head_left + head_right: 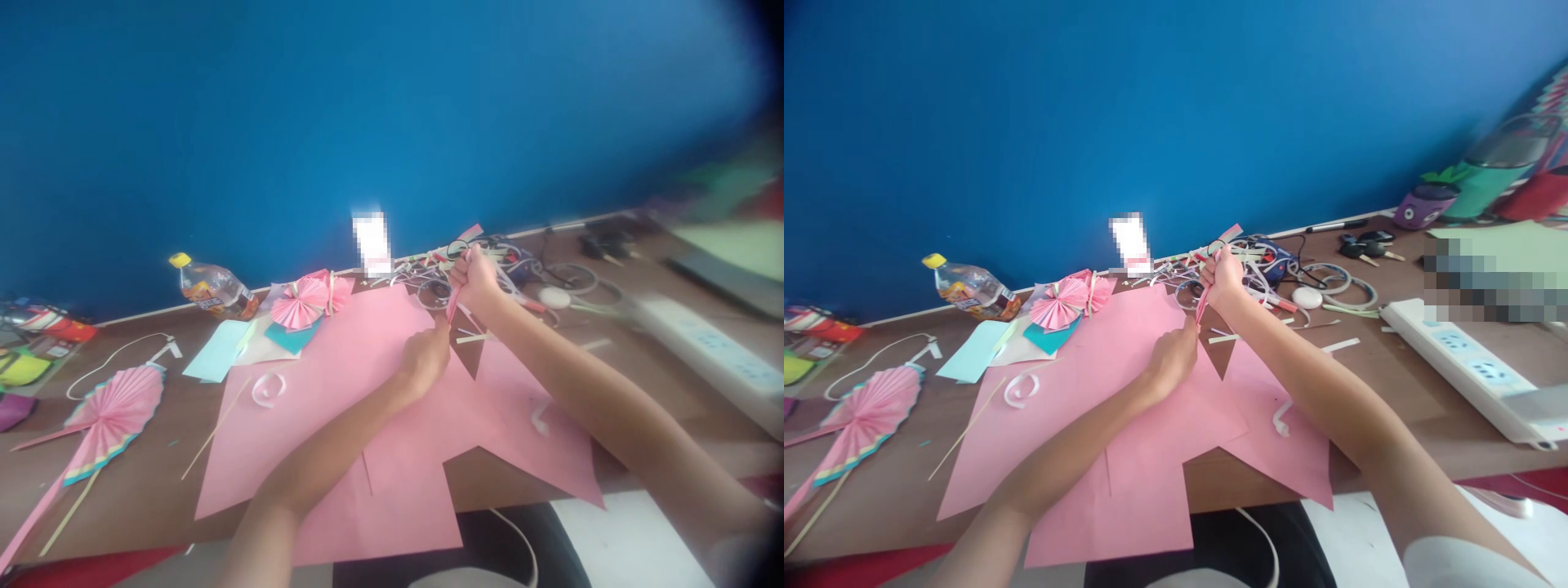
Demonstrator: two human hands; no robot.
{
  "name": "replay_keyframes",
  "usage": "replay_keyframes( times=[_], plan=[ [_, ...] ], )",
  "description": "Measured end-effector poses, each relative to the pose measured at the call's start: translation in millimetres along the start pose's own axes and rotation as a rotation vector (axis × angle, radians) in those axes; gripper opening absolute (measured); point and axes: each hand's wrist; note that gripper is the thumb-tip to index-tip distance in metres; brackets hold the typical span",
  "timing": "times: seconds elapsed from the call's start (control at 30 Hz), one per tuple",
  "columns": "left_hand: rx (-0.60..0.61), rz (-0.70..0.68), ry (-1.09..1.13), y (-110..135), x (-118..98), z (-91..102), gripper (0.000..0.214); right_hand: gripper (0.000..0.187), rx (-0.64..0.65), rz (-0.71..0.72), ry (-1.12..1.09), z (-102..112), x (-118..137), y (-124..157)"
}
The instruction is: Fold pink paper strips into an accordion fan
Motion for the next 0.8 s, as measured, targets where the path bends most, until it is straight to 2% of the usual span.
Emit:
replay_keyframes(
  times=[0.27, 0.33, 0.47, 0.6, 0.73, 0.8],
  plan=[
    [0.098, -0.047, -0.039, -3.4, -4.3, 5.3, 0.031, 0.044, 0.132, 0.058, 0.122, -2.0, 4.2, 6.4],
    [0.136, -0.042, 0.066, -6.3, -8.0, 9.8, 0.028, 0.042, 0.215, 0.039, 0.145, -5.0, 3.0, 12.4],
    [0.13, -0.022, 0.464, -14.0, -11.2, 17.9, 0.026, 0.043, 0.331, 0.032, 0.204, -10.8, -4.7, 23.3],
    [0.097, -0.058, 0.69, -20.5, -8.8, 20.6, 0.026, 0.043, 0.311, 0.068, 0.227, -14.4, -10.3, 27.6],
    [0.087, -0.077, 0.777, -24.5, -6.4, 23.0, 0.032, 0.042, 0.291, 0.063, 0.283, -16.3, -10.5, 27.3],
    [0.046, -0.069, 0.825, -26.7, -5.8, 26.9, 0.036, 0.042, 0.325, 0.056, 0.366, -16.4, -9.7, 28.9]
  ],
)
Point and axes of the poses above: each hand's wrist, its own y-axis away from the middle knuckle, its own z-axis out of the back of the hand, x = y × z, and after that the axes turned 9 degrees about -z, right-handed
